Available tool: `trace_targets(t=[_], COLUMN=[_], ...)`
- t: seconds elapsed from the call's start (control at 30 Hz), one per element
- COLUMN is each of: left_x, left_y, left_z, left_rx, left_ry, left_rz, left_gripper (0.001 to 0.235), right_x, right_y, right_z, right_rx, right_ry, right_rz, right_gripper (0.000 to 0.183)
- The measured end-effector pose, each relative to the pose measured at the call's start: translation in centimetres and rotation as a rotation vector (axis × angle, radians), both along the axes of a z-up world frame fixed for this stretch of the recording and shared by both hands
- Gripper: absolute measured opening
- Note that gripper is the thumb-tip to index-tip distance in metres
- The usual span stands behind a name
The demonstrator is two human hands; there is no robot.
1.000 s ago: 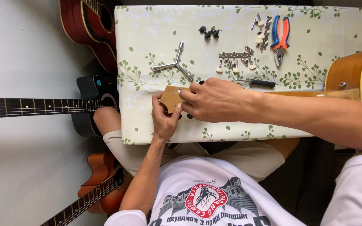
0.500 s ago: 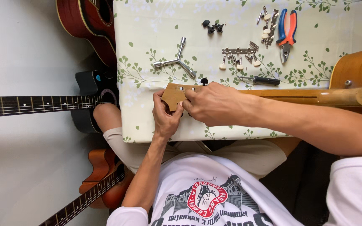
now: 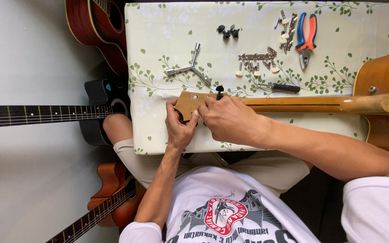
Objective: The person installs guitar tuners on the headstock of an acoustic guitar. They place each tuner into its hole, secure it with a screwdriver, and then attach the corresponding tuning pegs.
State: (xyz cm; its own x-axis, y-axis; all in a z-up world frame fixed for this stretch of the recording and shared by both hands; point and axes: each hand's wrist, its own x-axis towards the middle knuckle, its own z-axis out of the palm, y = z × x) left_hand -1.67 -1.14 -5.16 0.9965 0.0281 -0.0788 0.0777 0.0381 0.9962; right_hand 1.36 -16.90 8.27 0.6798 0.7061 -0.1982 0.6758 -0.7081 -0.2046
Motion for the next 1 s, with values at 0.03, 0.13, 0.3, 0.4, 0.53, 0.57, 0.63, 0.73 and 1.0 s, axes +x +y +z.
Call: trace_targets(t=[0.03, 0.13, 0.3, 0.4, 0.53, 0.57, 0.63, 0.73, 1.0], left_x=[0.0, 0.0, 0.2, 0.2, 0.1, 0.2, 0.1, 0.3, 0.8], left_y=[0.0, 0.2, 0.1, 0.3, 0.5, 0.6, 0.6, 0.6, 1.2], left_z=[-0.1, -0.1, 1.5, 1.9, 2.7, 2.6, 2.5, 2.8, 4.0], left_rx=[0.000, -0.009, -0.008, -0.062, -0.056, -0.036, -0.019, 0.022, 0.347], left_ry=[-0.002, 0.015, 0.020, 0.041, 0.039, 0.045, 0.049, 0.058, 0.210], left_rz=[-0.001, -0.011, -0.015, -0.067, -0.078, -0.075, -0.070, -0.061, -0.134], left_gripper=[0.045, 0.043, 0.040, 0.042, 0.042, 0.040, 0.039, 0.034, 0.046], right_x=[-0.1, -0.4, -0.7, -0.6, -1.2, -1.3, -1.5, -1.9, 3.5], right_y=[0.1, 0.3, 0.7, -0.6, -3.7, -4.8, -7.5, -11.1, -10.1], right_z=[0.2, 0.5, 1.3, 1.2, 4.7, 4.3, 1.9, -2.8, -7.3], right_rx=[0.000, -0.001, -0.006, 0.024, 0.325, 0.680, 1.035, 1.671, 1.461], right_ry=[-0.002, 0.022, -0.009, -0.005, -0.114, -0.041, 0.038, 0.306, 0.465], right_rz=[-0.001, -0.055, -0.083, -0.143, -0.267, -0.422, -0.571, -0.807, -0.967], right_gripper=[0.028, 0.027, 0.031, 0.032, 0.013, 0.011, 0.013, 0.010, 0.037])
